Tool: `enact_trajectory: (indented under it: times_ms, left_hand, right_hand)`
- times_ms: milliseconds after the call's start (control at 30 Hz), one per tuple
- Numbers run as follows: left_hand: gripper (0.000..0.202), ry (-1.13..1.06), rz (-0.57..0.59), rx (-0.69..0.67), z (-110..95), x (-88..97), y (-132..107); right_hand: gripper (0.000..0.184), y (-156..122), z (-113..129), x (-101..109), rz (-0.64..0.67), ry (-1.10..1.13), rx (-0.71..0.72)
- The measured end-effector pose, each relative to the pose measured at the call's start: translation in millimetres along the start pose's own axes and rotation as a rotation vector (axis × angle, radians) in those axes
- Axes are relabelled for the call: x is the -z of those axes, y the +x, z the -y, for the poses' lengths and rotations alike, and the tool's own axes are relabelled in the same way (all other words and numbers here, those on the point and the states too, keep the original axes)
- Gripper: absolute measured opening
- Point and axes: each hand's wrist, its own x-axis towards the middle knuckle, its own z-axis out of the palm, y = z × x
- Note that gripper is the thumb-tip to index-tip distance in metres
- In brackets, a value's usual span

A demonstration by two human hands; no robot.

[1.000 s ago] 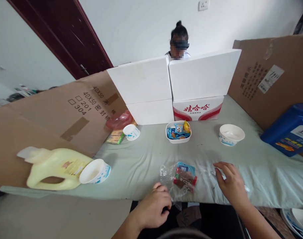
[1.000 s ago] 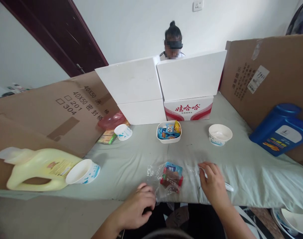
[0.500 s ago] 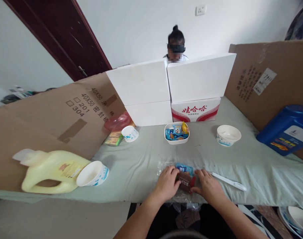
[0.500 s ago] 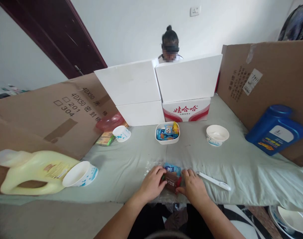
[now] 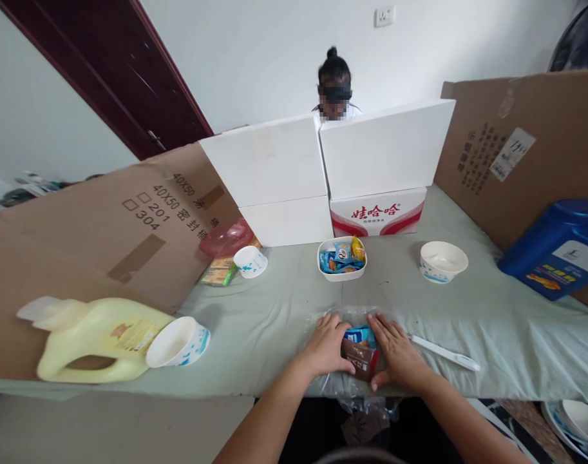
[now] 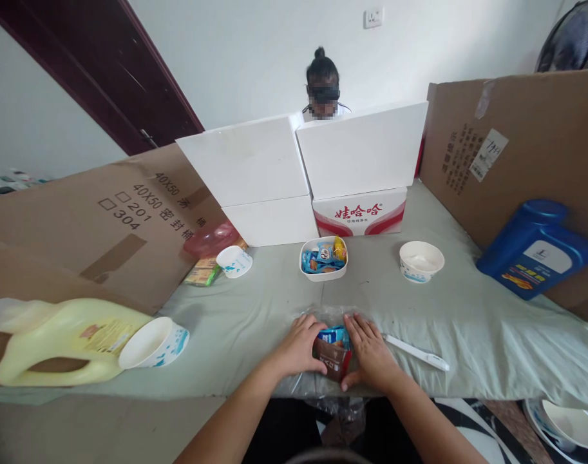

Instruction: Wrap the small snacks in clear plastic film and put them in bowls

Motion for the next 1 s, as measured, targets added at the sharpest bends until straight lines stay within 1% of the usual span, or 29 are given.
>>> enact_trajectory:
  times_ms: [100,167,233,267,300,333,367,400,500,533,567,600,667,700,767,867,933,1000]
  left_hand:
    - [0.066,-0.082,-0.006,-0.046,-3.7,-2.7,-5.2]
    - [0.058,-0.167,0.028,-0.054,-4.4,-7.4,-10.9]
    - [0.052,-0.258,0.064,-0.012,-1.6,-11.2,-15.4]
    - [0.051,-0.310,0.061,0.016,1.6,-11.4,-15.7]
    - [0.052,-0.373,0.033,0.042,6.1,-9.8,-13.9]
    - [0.054,-0.446,-0.024,0.071,11.8,-6.0,-9.6]
    - [0.056,-0.525,-0.111,0.110,18.5,-0.1,-2.3]
    - [0.058,-0.602,-0.229,0.157,25.8,8.0,7.9]
    - [0.058,-0.742,-0.637,0.323,48.1,38.5,53.7]
    - [0.056,-0.737,-0.735,0.378,54.5,48.2,72.0]
    - [0.055,-0.711,-0.780,0.433,59.8,56.3,90.3]
    - [0.054,-0.696,-0.793,0.457,63.9,62.3,107.9]
    - [0.053,-0.669,-0.778,0.475,68.5,67.7,137.9]
    - [0.052,-0.657,-0.755,0.468,69.3,67.5,149.4]
    - [0.047,-0.622,-0.696,0.436,69.3,64.2,164.6]
    - [0.038,-0.545,-0.617,0.359,70.3,61.7,170.8]
    - [0.033,-0.482,-0.620,0.322,72.1,65.6,166.4]
    - [0.028,-0.423,-0.657,0.291,72.1,72.0,154.3]
  right_hand:
    - [0.129,-2.1,-2.9,-2.6,-0.025,-0.014,0.024]
    - [0.128,-2.7,-4.2,-3.7,-0.034,-0.025,0.039]
    - [0.126,-2.9,-5.4,-4.9,-0.044,-0.043,0.071]
    - [0.124,-2.9,-6.0,-5.5,-0.053,-0.053,0.087]
    - [0.124,-2.9,-6.5,-6.0,-0.064,-0.063,0.100]
    - [0.124,-2.8,-6.8,-6.5,-0.074,-0.071,0.110]
    - [0.126,-2.8,-7.0,-6.7,-0.082,-0.076,0.119]
    - [0.128,-2.7,-6.9,-6.6,-0.086,-0.077,0.126]
    - [0.130,-2.5,-5.5,-4.2,-0.061,-0.068,0.128]
    - [0.130,-2.4,-4.8,-3.0,-0.045,-0.063,0.121]
    - [0.130,-2.3,-4.1,-1.8,-0.030,-0.059,0.114]
    - [0.129,-2.1,-3.5,-0.7,-0.017,-0.055,0.107]
    - [0.123,-1.9,-2.7,0.8,-0.006,-0.050,0.098]
    - [0.120,-1.7,-2.4,1.4,-0.003,-0.048,0.094]
    - [0.117,-1.6,-1.8,2.5,0.003,-0.046,0.085]
    - [0.121,-1.4,0.0,5.3,0.017,-0.040,0.070]
    - [0.123,-1.2,1.6,7.6,0.030,-0.034,0.060]
    - [0.123,-0.9,2.9,9.7,0.041,-0.029,0.053]
